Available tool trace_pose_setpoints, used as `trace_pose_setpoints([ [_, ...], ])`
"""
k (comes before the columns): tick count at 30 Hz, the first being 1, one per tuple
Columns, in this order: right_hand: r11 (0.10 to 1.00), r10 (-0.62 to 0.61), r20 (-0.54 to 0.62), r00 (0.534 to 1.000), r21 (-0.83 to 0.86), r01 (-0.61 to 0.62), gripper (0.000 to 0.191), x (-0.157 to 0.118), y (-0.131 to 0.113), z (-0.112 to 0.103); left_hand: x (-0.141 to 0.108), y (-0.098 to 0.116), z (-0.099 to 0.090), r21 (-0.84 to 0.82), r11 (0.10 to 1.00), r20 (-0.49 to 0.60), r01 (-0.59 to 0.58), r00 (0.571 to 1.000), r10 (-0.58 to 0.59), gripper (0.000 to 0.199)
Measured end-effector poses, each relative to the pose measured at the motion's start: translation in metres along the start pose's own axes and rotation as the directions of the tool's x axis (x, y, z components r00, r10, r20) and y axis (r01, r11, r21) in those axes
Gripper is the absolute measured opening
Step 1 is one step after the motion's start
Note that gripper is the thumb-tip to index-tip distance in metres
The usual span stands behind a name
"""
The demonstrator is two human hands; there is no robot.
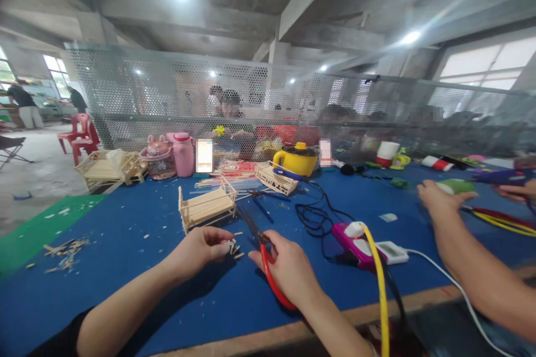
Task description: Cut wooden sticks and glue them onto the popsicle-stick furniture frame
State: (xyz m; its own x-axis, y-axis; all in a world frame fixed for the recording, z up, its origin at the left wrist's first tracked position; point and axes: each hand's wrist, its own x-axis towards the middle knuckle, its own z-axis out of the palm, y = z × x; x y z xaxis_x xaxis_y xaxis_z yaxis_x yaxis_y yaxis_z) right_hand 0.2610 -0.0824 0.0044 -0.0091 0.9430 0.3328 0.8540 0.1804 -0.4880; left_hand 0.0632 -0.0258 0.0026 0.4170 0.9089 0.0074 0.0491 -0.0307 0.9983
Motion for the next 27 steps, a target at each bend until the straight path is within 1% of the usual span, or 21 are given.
trace_pose_setpoints([
  [3, 0.999, 0.018, -0.022, 1.000, 0.031, -0.017, 0.037, 0.003, -0.001, 0.000, -0.001, -0.001, 0.003, 0.040, 0.997, 0.007, -0.061, 0.998, 0.061, 0.027],
  [5, 0.998, 0.057, -0.027, 0.998, -0.003, -0.057, 0.037, 0.007, 0.000, -0.003, -0.002, 0.000, 0.003, 0.137, 0.987, 0.021, -0.088, 0.996, 0.086, 0.027],
  [8, 0.970, 0.173, -0.016, 0.985, -0.170, -0.173, 0.034, 0.010, 0.006, -0.010, -0.005, 0.002, 0.002, 0.333, 0.936, 0.018, -0.117, 0.993, 0.118, 0.028],
  [10, 0.928, 0.252, -0.012, 0.968, -0.281, -0.245, 0.034, 0.010, 0.011, -0.014, -0.005, 0.003, 0.001, 0.443, 0.892, -0.009, -0.091, 0.994, 0.105, 0.026],
  [13, 0.882, 0.310, -0.003, 0.951, -0.374, -0.288, 0.036, 0.010, 0.019, -0.015, -0.004, -0.001, -0.004, 0.554, 0.831, -0.042, -0.039, 0.996, 0.075, 0.019],
  [14, 0.874, 0.320, 0.006, 0.947, -0.389, -0.293, 0.036, 0.010, 0.020, -0.015, -0.004, -0.003, -0.005, 0.585, 0.810, -0.034, -0.048, 0.996, 0.083, 0.016],
  [15, 0.867, 0.330, 0.014, 0.944, -0.400, -0.297, 0.036, 0.010, 0.022, -0.014, -0.003, -0.005, -0.007, 0.615, 0.785, -0.018, -0.070, 0.994, 0.104, 0.018],
  [18, 0.859, 0.341, 0.026, 0.940, -0.414, -0.300, 0.036, 0.009, 0.024, -0.012, 0.000, -0.008, -0.010, 0.708, 0.693, -0.006, -0.134, 0.981, 0.195, 0.038],
  [20, 0.862, 0.329, 0.009, 0.944, -0.411, -0.296, 0.035, 0.008, 0.025, -0.010, 0.006, -0.005, -0.008, 0.770, 0.622, -0.032, -0.144, 0.964, 0.263, 0.037],
  [22, 0.865, 0.314, -0.014, 0.949, -0.407, -0.292, 0.035, 0.006, 0.025, -0.009, 0.015, 0.002, 0.000, 0.845, 0.515, -0.019, -0.141, 0.956, 0.293, 0.032],
  [23, 0.866, 0.310, -0.022, 0.951, -0.405, -0.292, 0.035, 0.006, 0.025, -0.008, 0.021, 0.006, 0.005, 0.887, 0.440, 0.012, -0.138, 0.961, 0.276, 0.031],
  [24, 0.866, 0.309, -0.027, 0.951, -0.404, -0.293, 0.035, 0.005, 0.025, -0.008, 0.027, 0.010, 0.011, 0.932, 0.340, 0.046, -0.123, 0.973, 0.226, 0.030],
  [25, 0.866, 0.310, -0.030, 0.950, -0.404, -0.296, 0.036, 0.004, 0.025, -0.008, 0.033, 0.013, 0.017, 0.943, 0.307, 0.069, -0.127, 0.979, 0.193, 0.026],
  [27, 0.862, 0.317, -0.031, 0.948, -0.408, -0.302, 0.038, 0.004, 0.026, -0.007, 0.043, 0.017, 0.028, 0.955, 0.271, 0.085, -0.118, 0.987, 0.133, 0.017],
])
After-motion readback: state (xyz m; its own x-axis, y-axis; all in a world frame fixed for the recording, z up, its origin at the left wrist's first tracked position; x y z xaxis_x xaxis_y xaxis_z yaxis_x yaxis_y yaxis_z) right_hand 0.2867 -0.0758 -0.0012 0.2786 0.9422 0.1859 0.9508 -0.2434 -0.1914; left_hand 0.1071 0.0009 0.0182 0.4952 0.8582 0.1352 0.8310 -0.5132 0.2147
